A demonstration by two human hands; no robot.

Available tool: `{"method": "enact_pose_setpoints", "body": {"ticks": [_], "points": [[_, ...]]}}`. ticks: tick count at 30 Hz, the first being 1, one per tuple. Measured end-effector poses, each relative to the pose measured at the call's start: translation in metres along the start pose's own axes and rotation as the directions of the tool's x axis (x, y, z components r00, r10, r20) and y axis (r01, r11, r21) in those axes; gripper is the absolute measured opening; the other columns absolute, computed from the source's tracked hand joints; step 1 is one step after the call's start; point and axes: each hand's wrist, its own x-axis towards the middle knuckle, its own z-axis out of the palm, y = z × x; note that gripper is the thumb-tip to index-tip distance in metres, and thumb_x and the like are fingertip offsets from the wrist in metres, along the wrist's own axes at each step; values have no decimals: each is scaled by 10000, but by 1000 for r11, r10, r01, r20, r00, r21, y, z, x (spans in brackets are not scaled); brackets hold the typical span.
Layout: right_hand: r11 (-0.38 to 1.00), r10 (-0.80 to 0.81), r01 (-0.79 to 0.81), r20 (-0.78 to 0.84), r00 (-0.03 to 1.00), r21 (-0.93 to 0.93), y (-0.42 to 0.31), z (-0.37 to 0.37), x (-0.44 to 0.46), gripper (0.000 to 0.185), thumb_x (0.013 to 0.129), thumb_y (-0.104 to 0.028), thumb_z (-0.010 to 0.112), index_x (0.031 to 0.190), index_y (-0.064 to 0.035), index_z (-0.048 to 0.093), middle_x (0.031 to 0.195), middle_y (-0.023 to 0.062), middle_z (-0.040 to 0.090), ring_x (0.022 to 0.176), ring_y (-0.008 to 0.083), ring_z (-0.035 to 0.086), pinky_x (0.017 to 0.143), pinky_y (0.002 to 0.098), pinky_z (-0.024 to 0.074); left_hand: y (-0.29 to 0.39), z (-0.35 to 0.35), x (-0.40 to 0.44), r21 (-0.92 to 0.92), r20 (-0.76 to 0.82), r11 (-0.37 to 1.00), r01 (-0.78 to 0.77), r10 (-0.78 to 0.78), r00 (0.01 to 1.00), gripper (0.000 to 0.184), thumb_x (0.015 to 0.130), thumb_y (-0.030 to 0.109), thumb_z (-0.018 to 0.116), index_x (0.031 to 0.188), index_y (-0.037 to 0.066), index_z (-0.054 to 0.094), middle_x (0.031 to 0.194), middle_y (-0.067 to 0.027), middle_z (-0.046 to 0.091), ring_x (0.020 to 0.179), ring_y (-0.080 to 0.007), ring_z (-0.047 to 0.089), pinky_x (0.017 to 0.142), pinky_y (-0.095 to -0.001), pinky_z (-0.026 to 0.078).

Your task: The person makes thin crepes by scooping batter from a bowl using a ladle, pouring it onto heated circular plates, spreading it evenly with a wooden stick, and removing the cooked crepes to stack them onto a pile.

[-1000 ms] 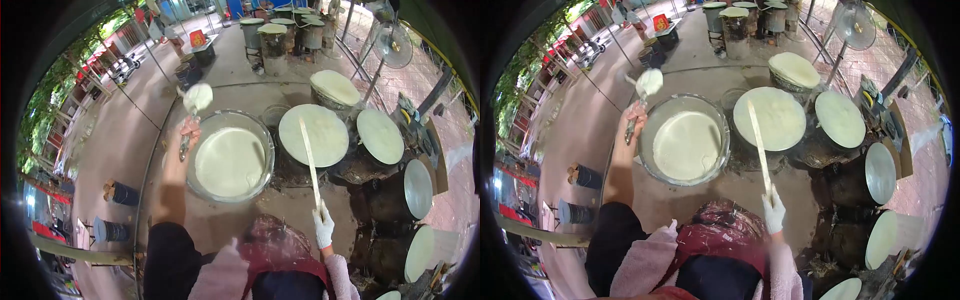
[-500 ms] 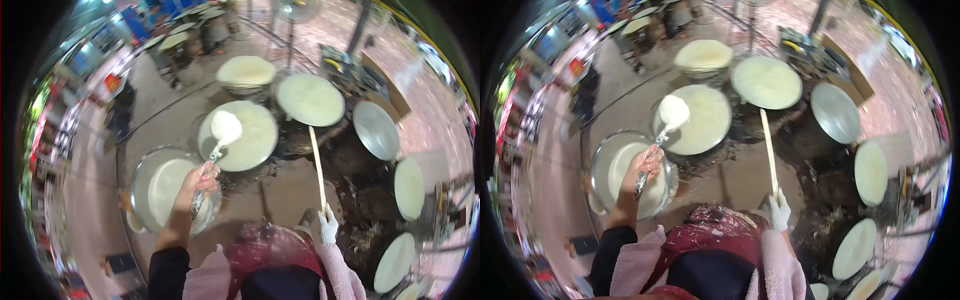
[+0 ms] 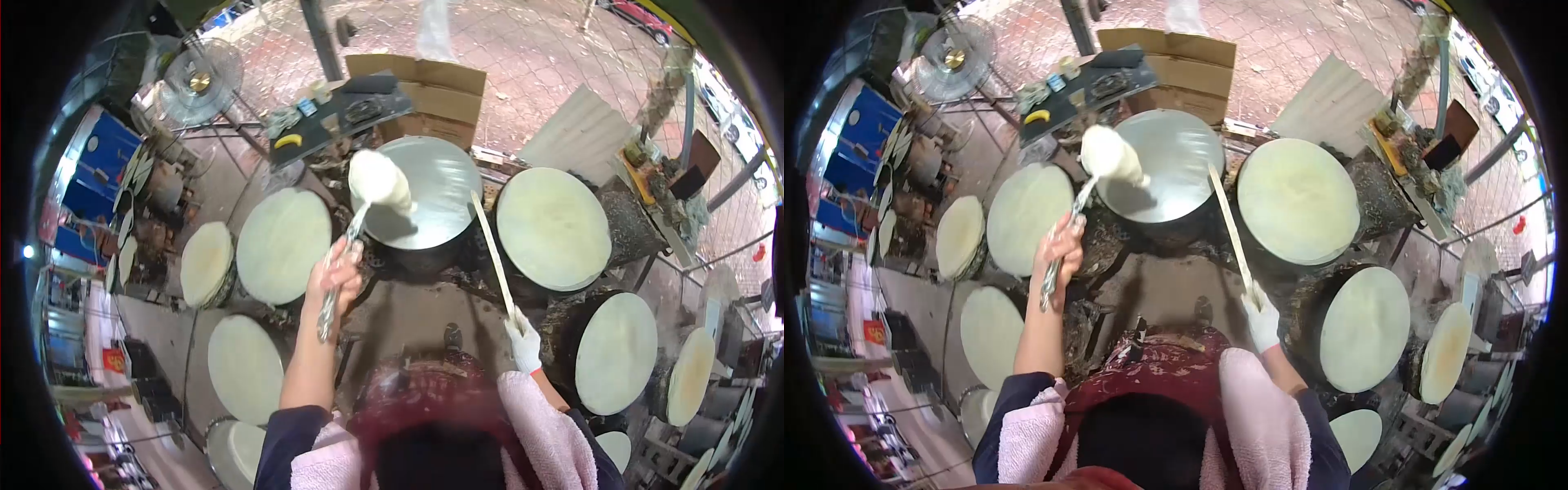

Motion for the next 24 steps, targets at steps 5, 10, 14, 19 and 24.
{"method": "enact_pose_setpoints", "body": {"ticks": [5,10,14,19,24], "points": [[995,-66,66,-9,998,72,-76,16,85,527,907,-165,635,1356,52,464,1320,117,560,1162,144,534,997,265,399,27,9,145,605,-180,796,-33,177,968,378,1019,360,426,1014,-6,521,544,86,349,354,-28,299,443,-224,302],[946,-318,297,-197,927,-129,-103,84,165,537,901,-314,616,1325,-1,513,1208,230,610,1082,309,618,942,355,457,14,-55,252,849,-308,523,75,375,875,326,980,318,518,975,-7,545,579,28,418,409,-76,386,463,-249,340],[714,17,-52,-57,998,-698,-125,123,180,578,928,-411,513,1423,-132,402,1006,214,637,857,394,640,745,487,500,20,-97,286,957,-288,187,222,528,799,252,926,222,571,918,-29,555,654,-73,536,510,-170,528,522,-319,424],[809,-35,-62,-154,987,-585,-104,154,188,540,927,-419,528,1381,-131,470,853,204,635,799,359,661,690,475,507,79,-119,258,877,78,-405,259,653,754,284,882,136,562,1087,-57,524,828,-224,633,791,-384,631,733,-439,489],[975,213,-216,55,975,54,-125,191,202,461,876,-309,640,1265,-67,589,883,160,692,828,237,663,717,342,510,162,-129,214,919,313,-394,-3,724,615,196,922,103,503,1072,-23,515,797,-148,607,663,-298,595,634,-417,472]]}}
